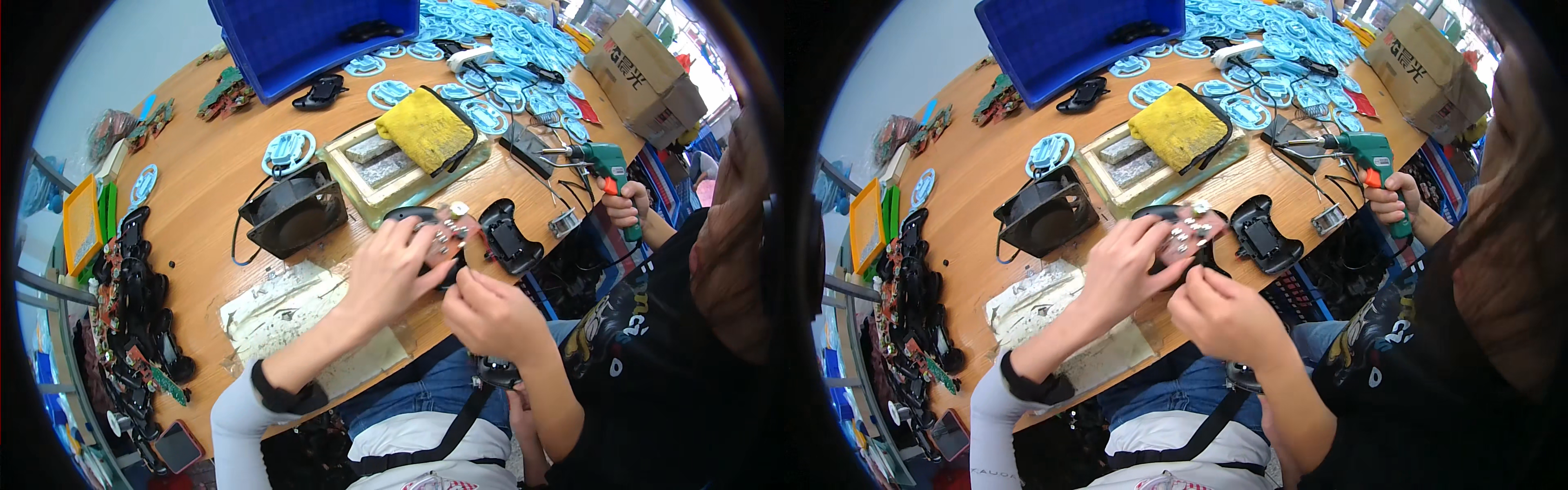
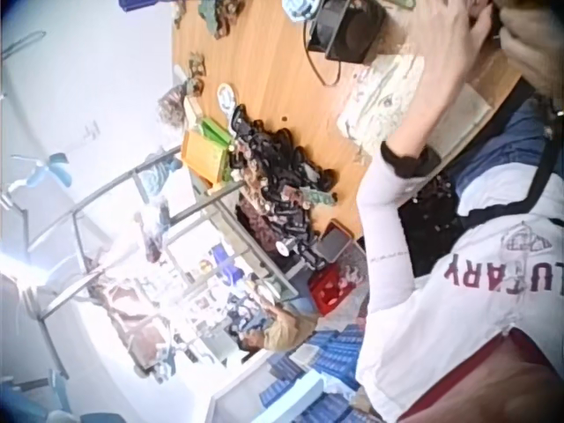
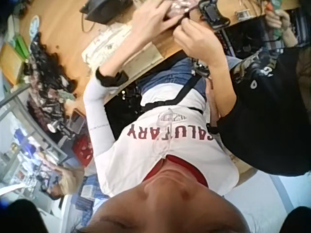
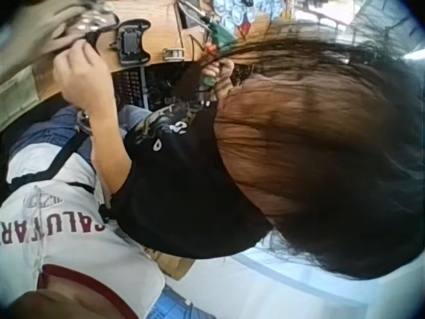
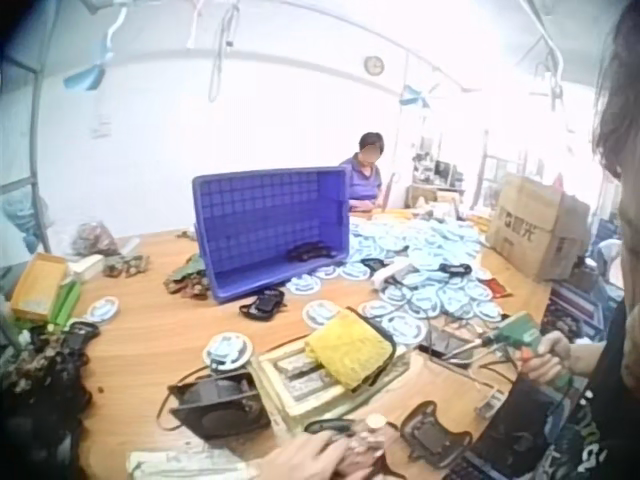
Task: Soldering components onto electronic circuit boards of game controllers.
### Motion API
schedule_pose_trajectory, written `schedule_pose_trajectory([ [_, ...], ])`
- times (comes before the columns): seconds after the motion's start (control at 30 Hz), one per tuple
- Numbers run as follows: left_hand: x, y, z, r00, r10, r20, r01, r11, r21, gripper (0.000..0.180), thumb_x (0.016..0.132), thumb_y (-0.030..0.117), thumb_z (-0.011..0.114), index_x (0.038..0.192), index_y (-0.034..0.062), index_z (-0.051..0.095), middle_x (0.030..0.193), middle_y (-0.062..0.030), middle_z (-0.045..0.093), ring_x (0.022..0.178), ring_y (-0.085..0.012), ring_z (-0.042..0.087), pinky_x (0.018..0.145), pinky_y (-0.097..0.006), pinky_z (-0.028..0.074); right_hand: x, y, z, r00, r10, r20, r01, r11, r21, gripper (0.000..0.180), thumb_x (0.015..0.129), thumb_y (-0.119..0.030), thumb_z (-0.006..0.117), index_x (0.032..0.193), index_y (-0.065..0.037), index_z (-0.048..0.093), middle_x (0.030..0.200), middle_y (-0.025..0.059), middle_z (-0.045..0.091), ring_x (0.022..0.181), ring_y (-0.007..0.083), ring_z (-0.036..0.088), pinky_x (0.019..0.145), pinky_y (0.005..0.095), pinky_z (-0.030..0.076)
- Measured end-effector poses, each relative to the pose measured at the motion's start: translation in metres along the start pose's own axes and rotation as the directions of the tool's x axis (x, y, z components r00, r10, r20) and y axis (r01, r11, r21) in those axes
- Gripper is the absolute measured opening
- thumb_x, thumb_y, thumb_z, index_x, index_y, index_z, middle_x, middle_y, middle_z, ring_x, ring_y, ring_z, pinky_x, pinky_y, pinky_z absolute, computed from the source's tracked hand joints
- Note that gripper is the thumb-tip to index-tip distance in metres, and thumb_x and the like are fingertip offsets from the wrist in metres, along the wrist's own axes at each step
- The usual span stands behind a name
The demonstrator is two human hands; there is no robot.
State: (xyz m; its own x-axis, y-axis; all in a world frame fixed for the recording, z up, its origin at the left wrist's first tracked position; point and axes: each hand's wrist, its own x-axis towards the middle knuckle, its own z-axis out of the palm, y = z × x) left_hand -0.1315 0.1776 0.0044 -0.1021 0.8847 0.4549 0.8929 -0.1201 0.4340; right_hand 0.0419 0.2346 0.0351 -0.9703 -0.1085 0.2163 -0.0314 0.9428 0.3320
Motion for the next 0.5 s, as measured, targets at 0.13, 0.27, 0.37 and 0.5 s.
schedule_pose_trajectory([
  [0.13, 0.002, 0.013, 0.003, 0.997, 0.060, -0.049, -0.061, 0.998, -0.019, 0.045, 0.075, 0.023, 0.069, 0.114, 0.0053, 0.057, 0.114, -0.0139, 0.057, 0.097, -0.0292, 0.055, 0.082, -0.037, 0.047, 0.003, -0.011, -0.014, 1.000, 0.021, 0.014, -0.020, 0.998, -0.056, 0.019, 0.075, -0.017, 0.052, 0.082, -0.001, 0.058, 0.088, 0.0112, 0.053, 0.096, 0.0293, 0.055, 0.086, 0.0333, 0.048],
  [0.27, -0.061, 0.014, -0.029, 0.980, -0.066, 0.188, 0.134, 0.917, -0.375, 0.031, 0.080, 0.010, 0.063, 0.110, 0.0023, 0.059, 0.106, -0.0136, 0.062, 0.095, -0.0279, 0.060, 0.081, -0.035, 0.048, 0.009, 0.003, 0.005, 0.955, 0.285, 0.076, -0.278, 0.956, -0.096, 0.020, 0.075, -0.014, 0.053, 0.089, -0.001, 0.059, 0.095, 0.0119, 0.057, 0.097, 0.0275, 0.055, 0.082, 0.0308, 0.048],
  [0.37, -0.101, 0.033, -0.046, 0.853, -0.236, 0.466, 0.486, 0.685, -0.543, 0.031, 0.083, 0.008, 0.062, 0.112, 0.0001, 0.057, 0.107, -0.0146, 0.062, 0.095, -0.0210, 0.062, 0.078, -0.032, 0.051, 0.007, 0.019, 0.013, 0.830, 0.538, 0.147, -0.558, 0.807, 0.195, 0.016, 0.069, -0.006, 0.062, 0.086, -0.004, 0.060, 0.092, 0.0100, 0.059, 0.097, 0.0234, 0.057, 0.082, 0.0279, 0.047],
  [0.5, -0.148, 0.038, -0.031, 0.848, -0.297, 0.439, 0.517, 0.644, -0.564, 0.045, 0.087, 0.027, 0.060, 0.120, -0.0023, 0.051, 0.115, -0.0199, 0.057, 0.107, -0.0321, 0.055, 0.090, -0.035, 0.044, -0.111, -0.166, -0.007, 0.666, 0.697, 0.265, -0.398, 0.032, 0.917, 0.027, 0.064, 0.014, 0.066, 0.080, -0.003, 0.053, 0.100, 0.0156, 0.054, 0.101, 0.0294, 0.056, 0.090, 0.0359, 0.046],
])
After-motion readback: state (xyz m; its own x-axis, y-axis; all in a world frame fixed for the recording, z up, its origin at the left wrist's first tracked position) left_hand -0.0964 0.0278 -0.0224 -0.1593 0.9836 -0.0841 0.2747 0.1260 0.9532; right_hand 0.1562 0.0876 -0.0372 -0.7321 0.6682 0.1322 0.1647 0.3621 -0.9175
